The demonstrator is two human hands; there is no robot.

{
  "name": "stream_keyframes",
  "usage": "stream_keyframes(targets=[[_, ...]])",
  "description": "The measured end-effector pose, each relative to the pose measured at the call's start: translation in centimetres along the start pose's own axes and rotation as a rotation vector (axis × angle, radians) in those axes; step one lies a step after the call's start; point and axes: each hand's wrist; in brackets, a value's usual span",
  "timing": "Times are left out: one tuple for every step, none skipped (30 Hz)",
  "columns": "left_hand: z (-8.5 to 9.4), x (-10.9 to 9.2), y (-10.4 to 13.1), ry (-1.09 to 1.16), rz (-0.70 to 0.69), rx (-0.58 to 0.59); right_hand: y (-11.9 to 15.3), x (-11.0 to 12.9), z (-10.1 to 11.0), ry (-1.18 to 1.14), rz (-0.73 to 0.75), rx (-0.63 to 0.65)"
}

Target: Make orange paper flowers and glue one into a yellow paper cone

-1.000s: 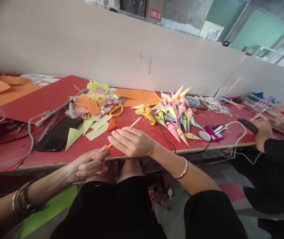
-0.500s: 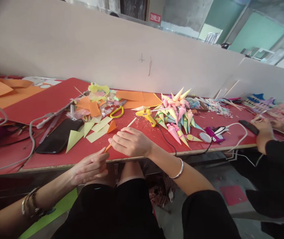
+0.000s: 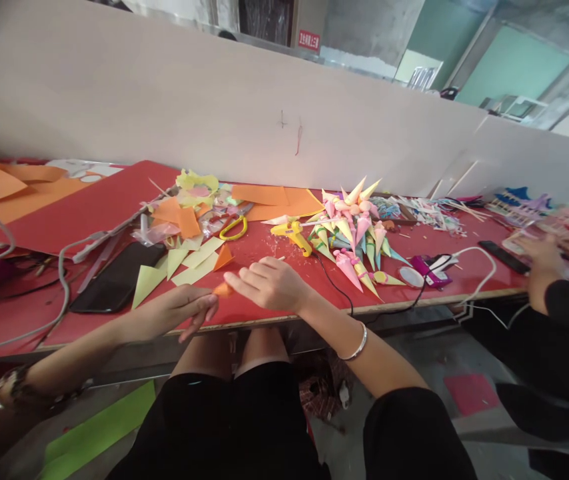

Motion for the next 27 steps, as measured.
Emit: stream_keyframes(targets=[[0.3, 0.1, 0.0, -0.043, 0.004, -0.004, 0.3, -0.2, -0.1, -0.006, -0.044, 0.002], [0.6, 0.3, -0.1, -0.095, 0.010, -0.014, 0.6, -0.3, -0.3, -0.011, -0.087, 0.004], [1.0, 0.5, -0.2, -0.154, 0.020, -0.031, 1.0, -0.4, -0.5, -0.017, -0.123, 0.007], [1.4, 0.7, -0.4, -0.218, 0.031, -0.050, 1.3, -0.5, -0.6, -0.021, -0.152, 0.015], [1.8, 0.9, -0.7, -0.285, 0.038, -0.069, 1.6, -0.6, -0.8, -0.023, -0.176, 0.029], [2.3, 1.2, -1.0, -0.355, 0.042, -0.088, 2.0, -0.5, -1.0, -0.024, -0.201, 0.047], [2.7, 1.5, -1.4, -0.428, 0.045, -0.103, 2.4, -0.5, -1.2, -0.028, -0.228, 0.074], [3.1, 1.7, -1.8, -0.504, 0.045, -0.118, 2.9, -0.4, -1.3, -0.035, -0.262, 0.100], [3.6, 2.0, -2.2, -0.579, 0.043, -0.133, 3.5, -0.3, -1.5, -0.051, -0.300, 0.124], [4.0, 2.3, -2.6, -0.655, 0.038, -0.153, 4.2, -0.2, -1.7, -0.077, -0.349, 0.141], [4.5, 2.5, -3.0, -0.731, 0.036, -0.180, 5.0, 0.0, -2.0, -0.110, -0.407, 0.143], [4.9, 2.7, -3.5, -0.804, 0.041, -0.208, 5.9, 0.2, -2.2, -0.155, -0.472, 0.135], [5.3, 2.8, -3.9, -0.873, 0.051, -0.237, 6.8, 0.4, -2.4, -0.200, -0.558, 0.106], [5.6, 3.0, -4.3, -0.933, 0.062, -0.263, 7.7, 0.7, -2.6, -0.255, -0.636, 0.090], [5.9, 3.1, -4.7, -0.978, 0.065, -0.282, 8.6, 1.1, -2.8, -0.304, -0.716, 0.084], [6.2, 3.2, -5.2, -1.008, 0.056, -0.296, 9.3, 1.4, -3.0, -0.353, -0.799, 0.077], [6.4, 3.2, -5.7, -1.026, 0.039, -0.312, 9.9, 1.8, -3.1, -0.403, -0.872, 0.073], [6.5, 3.3, -6.2, -1.037, 0.018, -0.328, 10.3, 2.2, -3.2, -0.440, -0.934, 0.075], [6.7, 3.3, -6.8, -1.044, 0.003, -0.344, 10.6, 2.5, -3.3, -0.460, -0.986, 0.082], [6.7, 3.5, -7.5, -1.053, -0.001, -0.362, 10.7, 2.7, -3.4, -0.467, -1.029, 0.093], [6.8, 3.6, -8.1, -1.062, 0.013, -0.375, 10.6, 2.9, -3.4, -0.462, -1.063, 0.109], [6.9, 3.9, -8.8, -1.067, 0.040, -0.387, 10.6, 3.0, -3.5, -0.450, -1.090, 0.126], [7.0, 4.2, -9.3, -1.065, 0.073, -0.405, 10.4, 3.1, -3.5, -0.438, -1.110, 0.143], [7.1, 4.6, -9.8, -1.055, 0.111, -0.426, 10.3, 3.1, -3.5, -0.429, -1.124, 0.156], [7.2, 5.0, -10.1, -1.035, 0.147, -0.455, 10.3, 3.1, -3.6, -0.422, -1.134, 0.165], [7.3, 5.5, -10.3, -1.005, 0.181, -0.493, 10.3, 3.1, -3.6, -0.420, -1.142, 0.171], [7.3, 5.9, -10.2, -0.968, 0.203, -0.526, 10.3, 3.1, -3.6, -0.422, -1.146, 0.175]])
Point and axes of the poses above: each hand's wrist, its own y-axis away from the middle knuckle, its own z-axis out of the back of the hand, x = y × z, and after that the axes turned 2 degrees about y, right-handed
